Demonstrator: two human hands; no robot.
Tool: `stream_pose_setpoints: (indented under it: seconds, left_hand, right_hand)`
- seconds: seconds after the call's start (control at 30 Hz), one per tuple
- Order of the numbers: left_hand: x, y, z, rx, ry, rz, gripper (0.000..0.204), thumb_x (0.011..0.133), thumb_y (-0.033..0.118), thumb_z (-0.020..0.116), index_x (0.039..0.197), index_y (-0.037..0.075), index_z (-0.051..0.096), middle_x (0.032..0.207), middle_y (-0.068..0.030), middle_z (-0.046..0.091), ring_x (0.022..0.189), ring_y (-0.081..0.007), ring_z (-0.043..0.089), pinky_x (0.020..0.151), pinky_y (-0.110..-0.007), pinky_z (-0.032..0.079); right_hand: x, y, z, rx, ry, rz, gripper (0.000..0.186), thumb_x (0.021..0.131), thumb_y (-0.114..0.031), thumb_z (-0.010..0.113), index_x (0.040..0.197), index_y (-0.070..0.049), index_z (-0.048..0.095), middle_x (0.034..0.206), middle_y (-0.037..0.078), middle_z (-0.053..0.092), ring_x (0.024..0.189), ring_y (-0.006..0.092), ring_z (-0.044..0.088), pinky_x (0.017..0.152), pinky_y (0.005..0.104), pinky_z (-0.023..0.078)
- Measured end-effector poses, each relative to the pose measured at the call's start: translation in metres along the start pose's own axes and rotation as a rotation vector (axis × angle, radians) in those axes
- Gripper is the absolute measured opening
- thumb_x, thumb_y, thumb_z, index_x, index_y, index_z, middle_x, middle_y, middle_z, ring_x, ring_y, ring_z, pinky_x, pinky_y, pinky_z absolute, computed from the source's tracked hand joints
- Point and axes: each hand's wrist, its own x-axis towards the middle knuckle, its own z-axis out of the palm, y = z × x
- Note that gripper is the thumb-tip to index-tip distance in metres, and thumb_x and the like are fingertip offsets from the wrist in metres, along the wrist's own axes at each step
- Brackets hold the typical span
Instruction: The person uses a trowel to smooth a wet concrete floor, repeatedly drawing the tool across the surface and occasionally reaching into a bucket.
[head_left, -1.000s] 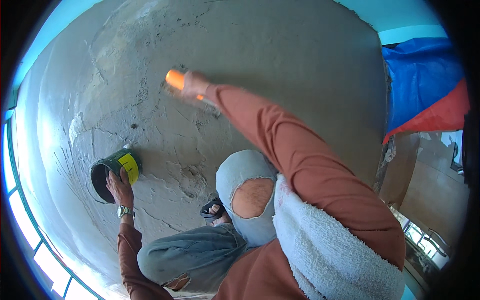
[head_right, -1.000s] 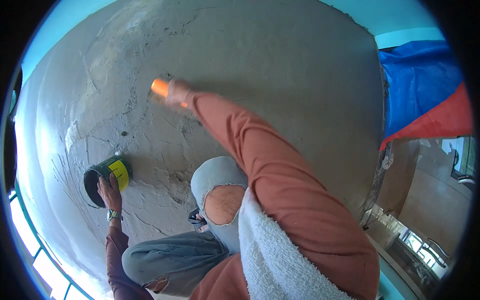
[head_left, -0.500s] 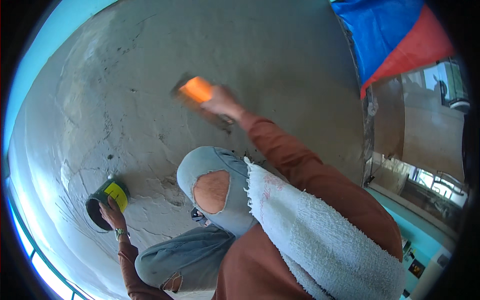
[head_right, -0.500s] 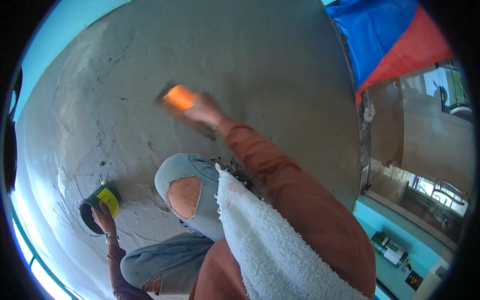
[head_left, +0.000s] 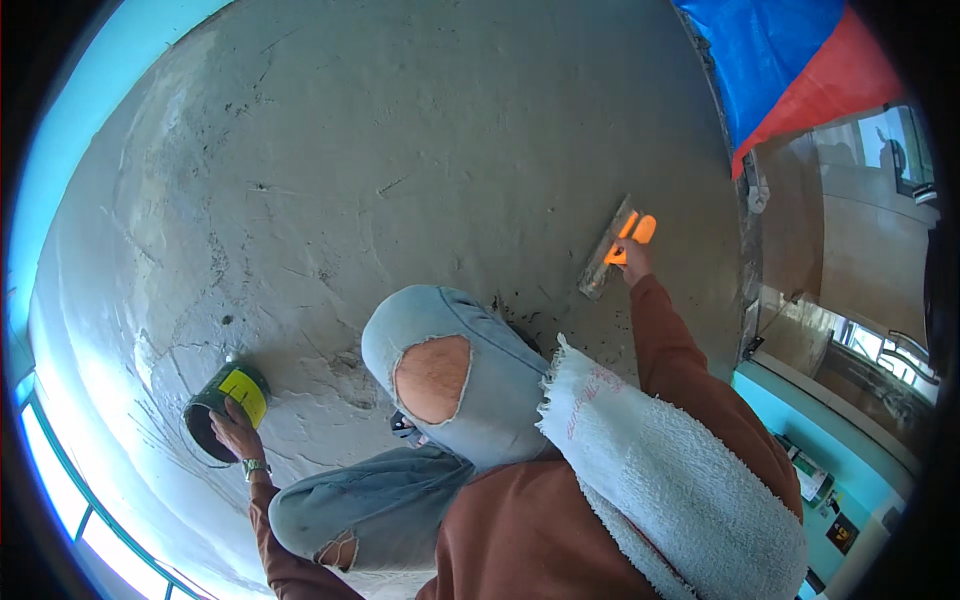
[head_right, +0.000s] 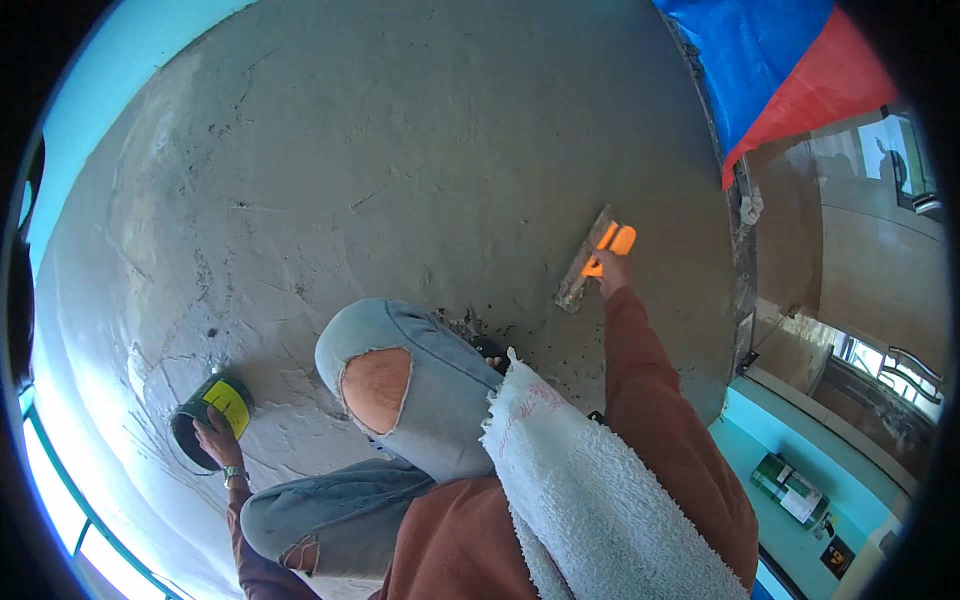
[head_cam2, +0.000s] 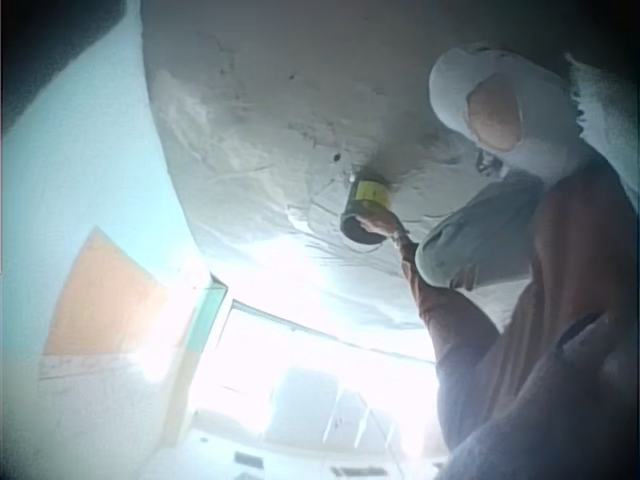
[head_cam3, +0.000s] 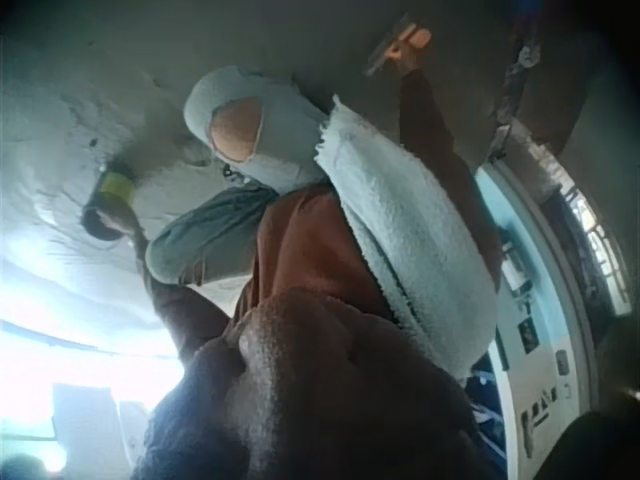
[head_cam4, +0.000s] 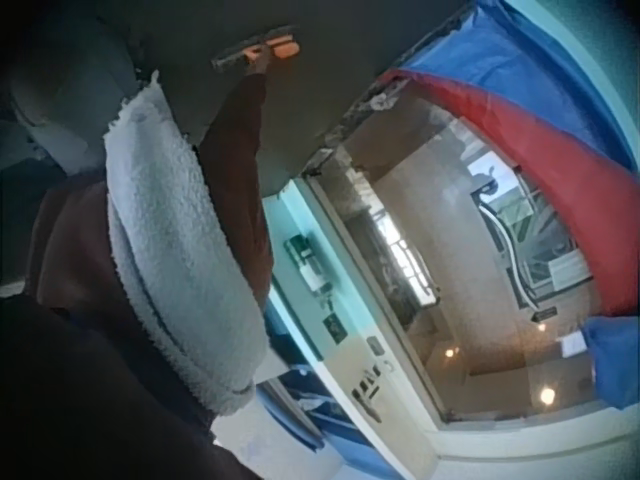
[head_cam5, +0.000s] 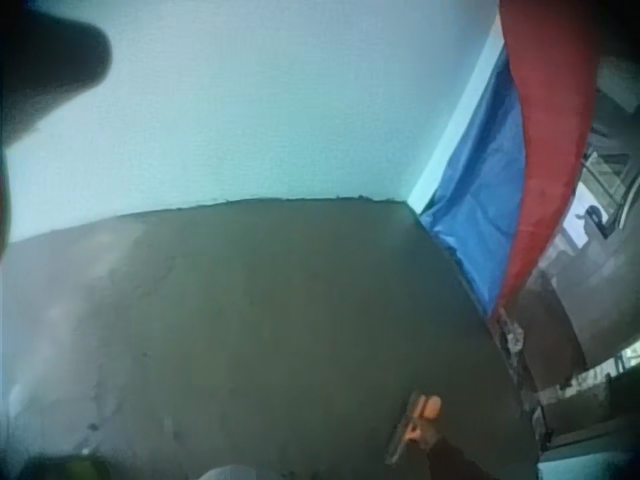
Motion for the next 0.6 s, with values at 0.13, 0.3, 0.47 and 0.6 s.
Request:
stream_pose_setpoints:
  seconds: [0.13,0.3,0.47,0.6]
  left_hand:
    - [-0.007,-0.015,0.002,-0.013,0.049,0.024,0.074,0.100,0.054,0.046,0.136,-0.010,0.045,0.119,-0.0312,0.059,0.113,-0.0458,0.052,0.097,-0.053,0.039]
    - [-0.004,-0.010,0.005,0.018,0.073,0.049,0.072,0.100,0.053,0.046,0.133,-0.011,0.047,0.117,-0.0314,0.060,0.113,-0.0459,0.052,0.098,-0.053,0.038]
    - [-0.002,-0.003,0.002,-0.014,0.012,0.012,0.072,0.100,0.053,0.045,0.133,-0.010,0.047,0.122,-0.0319,0.058,0.120,-0.0483,0.049,0.102,-0.054,0.036]
    - [-0.007,0.010,-0.006,0.048,-0.043,-0.030,0.074,0.100,0.056,0.042,0.137,-0.009,0.046,0.131,-0.0287,0.056,0.127,-0.0486,0.046,0.107,-0.055,0.033]
  right_hand:
    - [-0.029,-0.027,0.089,0.064,-0.246,-0.176,0.024,0.077,-0.008,0.069,0.098,0.000,0.061,0.089,0.007,0.061,0.080,0.0176,0.062,0.067,0.0343,0.052]
    - [-0.048,-0.039,0.222,-0.072,-0.427,-0.340,0.017,0.075,-0.011,0.074,0.086,-0.002,0.065,0.077,0.002,0.064,0.068,0.0144,0.063,0.061,0.0335,0.051]
    - [-0.087,-0.037,0.358,-0.614,-0.548,-0.570,0.021,0.071,-0.018,0.078,0.075,-0.001,0.066,0.065,0.005,0.063,0.057,0.0169,0.063,0.053,0.0355,0.050]
    - [-0.186,-0.039,0.421,-0.813,-0.659,-0.632,0.035,0.067,-0.028,0.075,0.082,0.004,0.071,0.080,0.024,0.070,0.079,0.0372,0.071,0.071,0.0439,0.055]
